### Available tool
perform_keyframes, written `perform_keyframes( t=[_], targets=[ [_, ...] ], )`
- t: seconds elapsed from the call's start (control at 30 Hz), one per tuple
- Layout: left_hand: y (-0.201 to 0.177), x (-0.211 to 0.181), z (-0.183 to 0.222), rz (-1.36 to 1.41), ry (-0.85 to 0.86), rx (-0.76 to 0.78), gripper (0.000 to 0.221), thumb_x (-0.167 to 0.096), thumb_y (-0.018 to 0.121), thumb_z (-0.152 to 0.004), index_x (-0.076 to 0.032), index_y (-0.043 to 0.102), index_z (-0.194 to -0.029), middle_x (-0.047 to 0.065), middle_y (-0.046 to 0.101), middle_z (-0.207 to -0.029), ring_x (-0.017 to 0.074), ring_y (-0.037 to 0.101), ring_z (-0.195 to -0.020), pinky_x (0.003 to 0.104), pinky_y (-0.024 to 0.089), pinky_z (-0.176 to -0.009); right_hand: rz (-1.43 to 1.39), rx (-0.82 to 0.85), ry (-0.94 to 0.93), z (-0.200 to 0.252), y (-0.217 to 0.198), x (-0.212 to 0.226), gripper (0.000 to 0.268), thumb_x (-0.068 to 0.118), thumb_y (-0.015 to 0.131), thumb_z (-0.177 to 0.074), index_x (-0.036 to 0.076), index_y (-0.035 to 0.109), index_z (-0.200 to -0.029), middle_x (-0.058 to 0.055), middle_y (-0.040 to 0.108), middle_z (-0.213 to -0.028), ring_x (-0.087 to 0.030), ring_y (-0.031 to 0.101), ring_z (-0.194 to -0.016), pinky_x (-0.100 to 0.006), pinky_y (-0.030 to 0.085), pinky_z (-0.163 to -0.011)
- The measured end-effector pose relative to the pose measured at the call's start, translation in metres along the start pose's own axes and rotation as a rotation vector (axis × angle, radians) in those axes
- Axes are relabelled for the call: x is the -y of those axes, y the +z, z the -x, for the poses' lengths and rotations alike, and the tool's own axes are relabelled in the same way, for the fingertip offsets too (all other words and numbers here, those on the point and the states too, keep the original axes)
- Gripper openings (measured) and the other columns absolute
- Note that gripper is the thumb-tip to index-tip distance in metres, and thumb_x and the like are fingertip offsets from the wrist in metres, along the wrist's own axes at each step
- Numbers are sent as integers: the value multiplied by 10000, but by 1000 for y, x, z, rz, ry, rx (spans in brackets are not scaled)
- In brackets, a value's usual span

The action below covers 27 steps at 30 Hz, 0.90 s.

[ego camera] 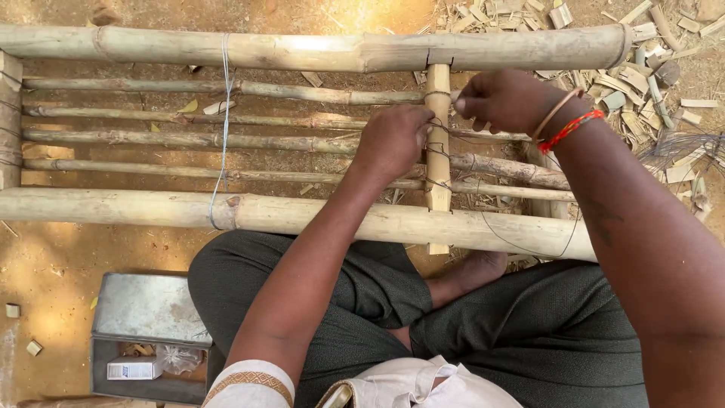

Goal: Binding bamboo poles together with metal wire to construct a structure.

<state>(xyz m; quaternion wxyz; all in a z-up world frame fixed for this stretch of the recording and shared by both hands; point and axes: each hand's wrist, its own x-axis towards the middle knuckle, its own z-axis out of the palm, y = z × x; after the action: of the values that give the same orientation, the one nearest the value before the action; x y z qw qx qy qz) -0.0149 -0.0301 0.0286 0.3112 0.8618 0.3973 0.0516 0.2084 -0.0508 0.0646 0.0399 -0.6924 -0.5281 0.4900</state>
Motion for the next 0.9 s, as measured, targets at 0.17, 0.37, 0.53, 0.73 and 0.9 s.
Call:
perform_keyframes(
  t=[0.17,0.37,0.53,0.73,0.9],
  targets=[
    [12,-7,-3,164,-122,-33,159,-151,626,-964,-55,706,-1063,118,707,-966,265,709,-882,465,562,-811,99,133,18,-2,13,-18,458,423,632,-989,-13,771,-953,-141,743,-790,-214,632,-671,-389,538,-665],
    [29,-30,-2,127,-192,89,139,-112,553,-976,-42,670,-955,101,670,-865,246,685,-742,429,584,-713,91,-48,-212,-58,29,-31,412,382,608,-1013,9,769,-941,-133,696,-775,-218,571,-641,-402,504,-630],
    [3,-13,-17,379,-392,180,324,-281,466,-1018,-63,688,-924,82,692,-804,197,703,-717,394,536,-704,-1,-102,-213,-21,30,-15,377,361,566,-1030,67,784,-939,-97,690,-775,-170,537,-614,-352,470,-588],
    [9,-8,-50,747,-634,156,353,-373,603,-946,-50,692,-834,59,709,-691,146,704,-596,388,600,-629,-517,16,200,4,55,-18,326,328,666,-964,24,742,-876,-36,653,-706,-108,485,-536,-305,373,-469],
    [25,10,-38,667,-716,294,282,-304,565,-980,-103,641,-797,-22,496,-608,117,462,-494,402,536,-593,-245,-15,194,-18,36,4,295,287,660,-948,37,760,-826,-64,632,-673,-162,497,-554,-358,428,-524]
  ],
)
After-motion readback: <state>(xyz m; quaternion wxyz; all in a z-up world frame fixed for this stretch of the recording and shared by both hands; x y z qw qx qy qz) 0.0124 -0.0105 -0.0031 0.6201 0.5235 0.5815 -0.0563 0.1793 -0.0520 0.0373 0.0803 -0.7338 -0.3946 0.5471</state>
